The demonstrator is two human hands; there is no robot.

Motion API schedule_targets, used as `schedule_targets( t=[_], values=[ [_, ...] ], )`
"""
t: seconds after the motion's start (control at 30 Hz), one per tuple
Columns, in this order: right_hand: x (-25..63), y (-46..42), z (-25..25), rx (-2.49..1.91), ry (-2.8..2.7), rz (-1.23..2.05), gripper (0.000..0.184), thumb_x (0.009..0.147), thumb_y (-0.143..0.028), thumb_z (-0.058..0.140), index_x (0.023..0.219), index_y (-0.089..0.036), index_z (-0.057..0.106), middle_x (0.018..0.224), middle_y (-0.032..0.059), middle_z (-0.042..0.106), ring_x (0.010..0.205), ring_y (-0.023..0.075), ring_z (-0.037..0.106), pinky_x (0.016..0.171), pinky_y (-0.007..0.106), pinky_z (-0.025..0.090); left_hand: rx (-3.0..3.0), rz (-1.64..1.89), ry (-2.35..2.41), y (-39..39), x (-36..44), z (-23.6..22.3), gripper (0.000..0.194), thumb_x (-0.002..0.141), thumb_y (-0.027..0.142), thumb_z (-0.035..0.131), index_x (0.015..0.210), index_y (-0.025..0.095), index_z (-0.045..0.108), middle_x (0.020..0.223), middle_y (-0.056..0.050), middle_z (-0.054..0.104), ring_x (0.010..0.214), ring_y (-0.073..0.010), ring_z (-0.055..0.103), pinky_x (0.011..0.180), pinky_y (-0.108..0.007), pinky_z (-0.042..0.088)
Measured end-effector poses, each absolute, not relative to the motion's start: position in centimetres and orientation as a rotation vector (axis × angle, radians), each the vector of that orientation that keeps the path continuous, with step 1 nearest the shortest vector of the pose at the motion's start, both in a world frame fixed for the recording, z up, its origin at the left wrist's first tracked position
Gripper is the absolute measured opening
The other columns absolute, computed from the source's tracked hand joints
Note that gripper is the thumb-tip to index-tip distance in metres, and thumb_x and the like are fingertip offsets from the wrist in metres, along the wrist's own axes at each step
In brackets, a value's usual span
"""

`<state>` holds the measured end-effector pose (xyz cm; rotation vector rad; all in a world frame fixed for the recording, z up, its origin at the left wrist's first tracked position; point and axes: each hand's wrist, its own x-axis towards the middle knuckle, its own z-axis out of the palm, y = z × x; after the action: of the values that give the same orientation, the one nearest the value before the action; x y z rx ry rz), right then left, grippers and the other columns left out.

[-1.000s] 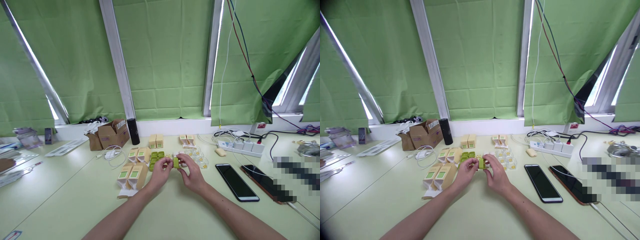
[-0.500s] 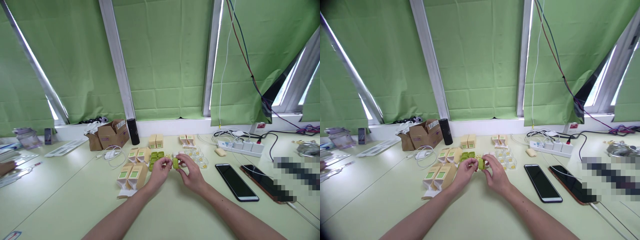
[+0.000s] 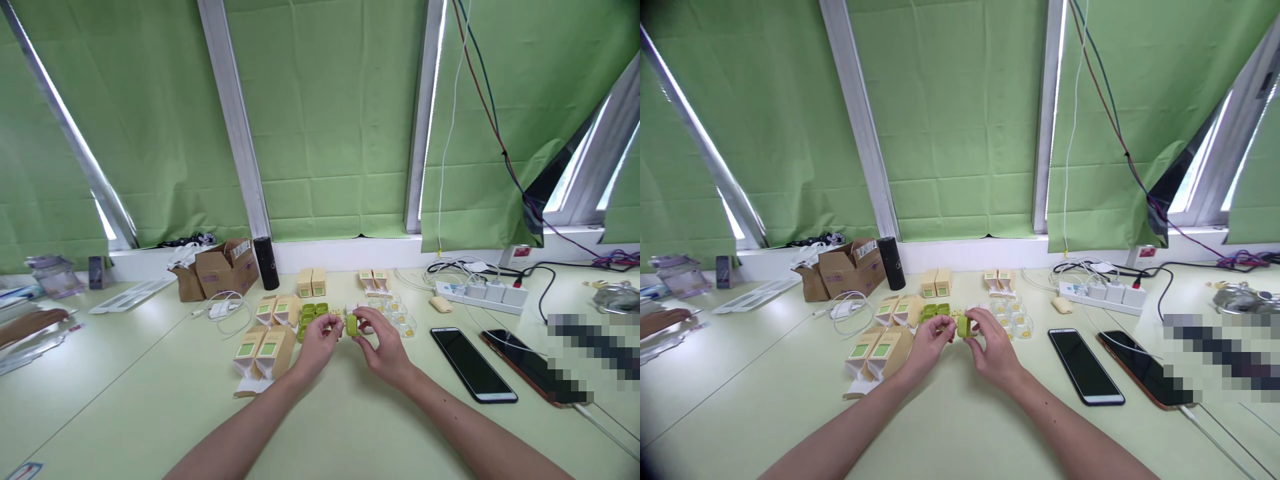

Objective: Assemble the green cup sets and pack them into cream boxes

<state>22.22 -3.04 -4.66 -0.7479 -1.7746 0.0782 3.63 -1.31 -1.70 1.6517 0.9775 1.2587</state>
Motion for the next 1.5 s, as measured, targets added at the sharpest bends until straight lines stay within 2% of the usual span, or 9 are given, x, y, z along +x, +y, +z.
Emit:
schedule_targets(
  t=[0.4, 0.53, 0.63, 0.77, 0.87, 1.0, 1.27, 1.5],
  values=[
    [22.4, -3.0, -4.6, -0.745, -1.761, 0.072, 0.044, 0.097, -0.016, 0.057, 0.139, -0.026, 0.054, 0.132, 0.0148, 0.064, 0.099, 0.0265, 0.069, 0.077, 0.043, 0.066, 1.613, 1.326, 0.968, -1.3, 3.5, -1.6, 0.034, 0.088, 0.05, 0.071, 0.081, 0.018, 0.064, 0.074, -0.001, 0.063, 0.07, -0.0165, 0.06, 0.07, -0.029, 0.049],
    [22.5, -2.9, -4.5, -0.775, -1.762, 0.057, 0.046, 0.096, -0.014, 0.057, 0.14, -0.026, 0.053, 0.132, 0.0146, 0.063, 0.108, 0.0282, 0.068, 0.077, 0.042, 0.066, 1.566, 1.399, 1.028, -1.0, 3.1, -1.7, 0.029, 0.09, 0.047, 0.069, 0.097, 0.019, 0.066, 0.093, -0.006, 0.071, 0.089, -0.0213, 0.069, 0.079, -0.032, 0.053],
    [22.6, -2.9, -4.4, -0.827, -1.776, 0.005, 0.048, 0.095, -0.014, 0.057, 0.141, -0.026, 0.052, 0.132, 0.0148, 0.063, 0.115, 0.0305, 0.066, 0.082, 0.045, 0.066, 1.604, 1.445, 1.075, -0.8, 2.8, -1.9, 0.028, 0.092, 0.04, 0.066, 0.11, 0.019, 0.065, 0.109, -0.01, 0.071, 0.103, -0.0232, 0.069, 0.09, -0.037, 0.054],
    [22.7, -3.0, -4.3, -0.869, -1.809, -0.049, 0.052, 0.094, -0.012, 0.056, 0.145, -0.026, 0.051, 0.134, 0.0157, 0.059, 0.123, 0.0326, 0.064, 0.096, 0.052, 0.063, 1.898, 1.489, 1.099, -1.3, 2.4, -2.1, 0.028, 0.094, 0.031, 0.065, 0.121, 0.022, 0.066, 0.124, -0.011, 0.065, 0.116, -0.0253, 0.062, 0.1, -0.042, 0.051],
    [22.6, -3.1, -4.4, -0.842, -1.858, -0.078, 0.058, 0.096, -0.011, 0.052, 0.151, -0.026, 0.046, 0.136, 0.0163, 0.058, 0.125, 0.0318, 0.064, 0.097, 0.05, 0.064, 2.142, 1.486, 1.024, -1.9, 2.5, -2.0, 0.036, 0.094, 0.027, 0.067, 0.13, 0.026, 0.064, 0.13, -0.011, 0.063, 0.128, -0.029, 0.054, 0.107, -0.046, 0.049],
    [22.5, -3.1, -4.6, -0.773, -1.909, -0.167, 0.062, 0.097, -0.009, 0.05, 0.157, -0.026, 0.04, 0.137, 0.0166, 0.061, 0.13, 0.0321, 0.062, 0.102, 0.053, 0.062, 2.357, 1.429, 0.927, -2.2, 2.8, -2.2, 0.048, 0.092, 0.021, 0.07, 0.139, 0.028, 0.059, 0.136, -0.011, 0.062, 0.132, -0.0313, 0.048, 0.113, -0.053, 0.043],
    [22.8, -2.9, -4.3, -0.733, -1.924, -0.216, 0.039, 0.1, -0.013, 0.055, 0.137, -0.023, 0.055, 0.134, 0.0167, 0.064, 0.128, 0.0315, 0.063, 0.103, 0.053, 0.06, 2.378, 1.43, 0.915, -1.9, 2.7, -2.3, 0.04, 0.095, 0.022, 0.067, 0.135, 0.028, 0.064, 0.128, -0.011, 0.064, 0.126, -0.0304, 0.05, 0.109, -0.053, 0.045],
    [22.8, -2.9, -3.9, -0.7, -1.966, -0.261, 0.034, 0.101, -0.01, 0.053, 0.132, -0.023, 0.059, 0.13, 0.0173, 0.064, 0.118, 0.0313, 0.064, 0.092, 0.051, 0.062, 2.363, 1.436, 0.894, -1.9, 2.7, -2.4, 0.041, 0.094, 0.019, 0.068, 0.134, 0.028, 0.064, 0.128, -0.011, 0.065, 0.126, -0.0297, 0.05, 0.11, -0.051, 0.046]
  ],
)
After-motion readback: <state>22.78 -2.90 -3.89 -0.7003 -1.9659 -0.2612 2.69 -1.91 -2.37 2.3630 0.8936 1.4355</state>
